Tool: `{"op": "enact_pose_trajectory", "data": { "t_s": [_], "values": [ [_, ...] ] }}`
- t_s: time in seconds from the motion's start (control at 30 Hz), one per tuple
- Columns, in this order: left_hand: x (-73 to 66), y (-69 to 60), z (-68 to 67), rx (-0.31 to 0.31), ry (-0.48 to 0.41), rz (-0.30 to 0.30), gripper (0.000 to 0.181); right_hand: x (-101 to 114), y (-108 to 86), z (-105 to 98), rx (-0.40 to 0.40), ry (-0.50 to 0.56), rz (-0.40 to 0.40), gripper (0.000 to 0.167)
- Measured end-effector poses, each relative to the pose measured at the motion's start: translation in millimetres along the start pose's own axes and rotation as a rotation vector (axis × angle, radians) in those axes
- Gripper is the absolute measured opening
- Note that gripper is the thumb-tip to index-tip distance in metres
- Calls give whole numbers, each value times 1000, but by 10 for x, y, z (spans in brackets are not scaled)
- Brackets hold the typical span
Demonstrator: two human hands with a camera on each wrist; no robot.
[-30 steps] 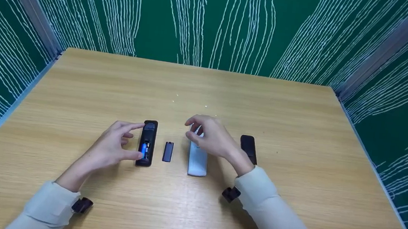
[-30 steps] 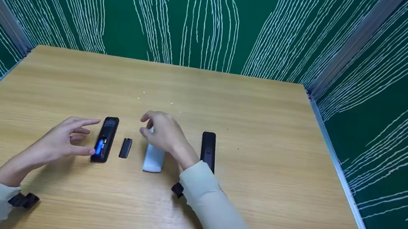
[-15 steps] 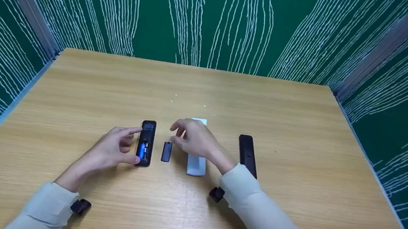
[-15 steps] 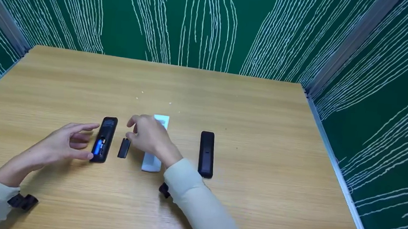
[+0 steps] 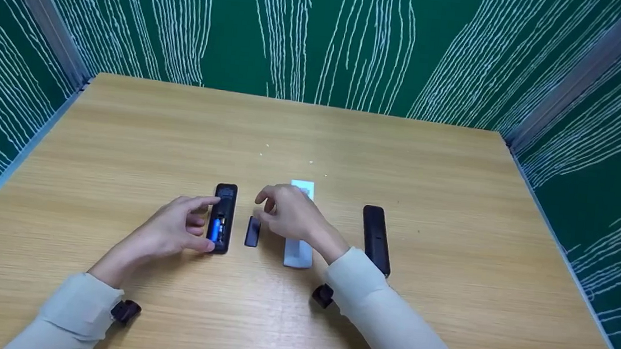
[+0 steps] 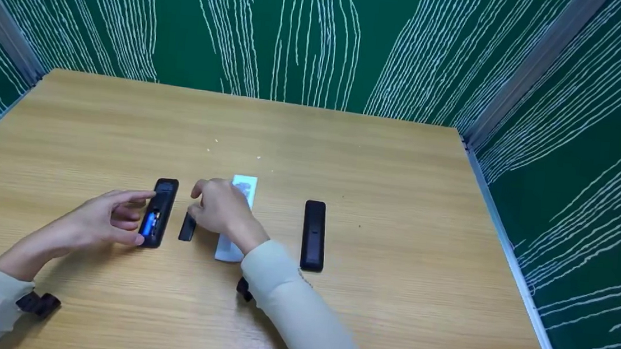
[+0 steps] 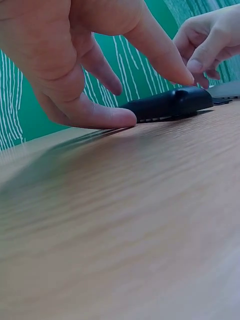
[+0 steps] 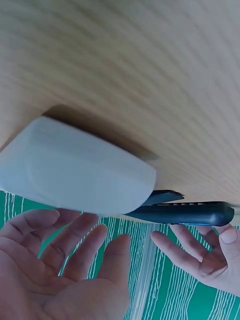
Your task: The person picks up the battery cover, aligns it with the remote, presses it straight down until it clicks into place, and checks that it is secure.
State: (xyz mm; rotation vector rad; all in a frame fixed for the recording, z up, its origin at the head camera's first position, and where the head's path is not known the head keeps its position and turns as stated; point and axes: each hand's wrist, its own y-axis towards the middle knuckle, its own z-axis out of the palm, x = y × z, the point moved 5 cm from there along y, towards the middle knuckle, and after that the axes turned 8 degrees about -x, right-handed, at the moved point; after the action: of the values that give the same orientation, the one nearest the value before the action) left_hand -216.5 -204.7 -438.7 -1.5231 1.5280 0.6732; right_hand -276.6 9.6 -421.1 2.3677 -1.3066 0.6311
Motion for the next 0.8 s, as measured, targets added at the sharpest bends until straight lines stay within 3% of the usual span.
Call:
{"op": "enact_pose_trajectory", "data": {
  "t_s": [0.57,0.8],
  "values": [
    [-11,48,29,38,18,1,88,10,32,112,27,-66,30,25],
    [-11,54,41,76,-29,14,94,16,35,145,7,-111,29,21]
  ]
}}
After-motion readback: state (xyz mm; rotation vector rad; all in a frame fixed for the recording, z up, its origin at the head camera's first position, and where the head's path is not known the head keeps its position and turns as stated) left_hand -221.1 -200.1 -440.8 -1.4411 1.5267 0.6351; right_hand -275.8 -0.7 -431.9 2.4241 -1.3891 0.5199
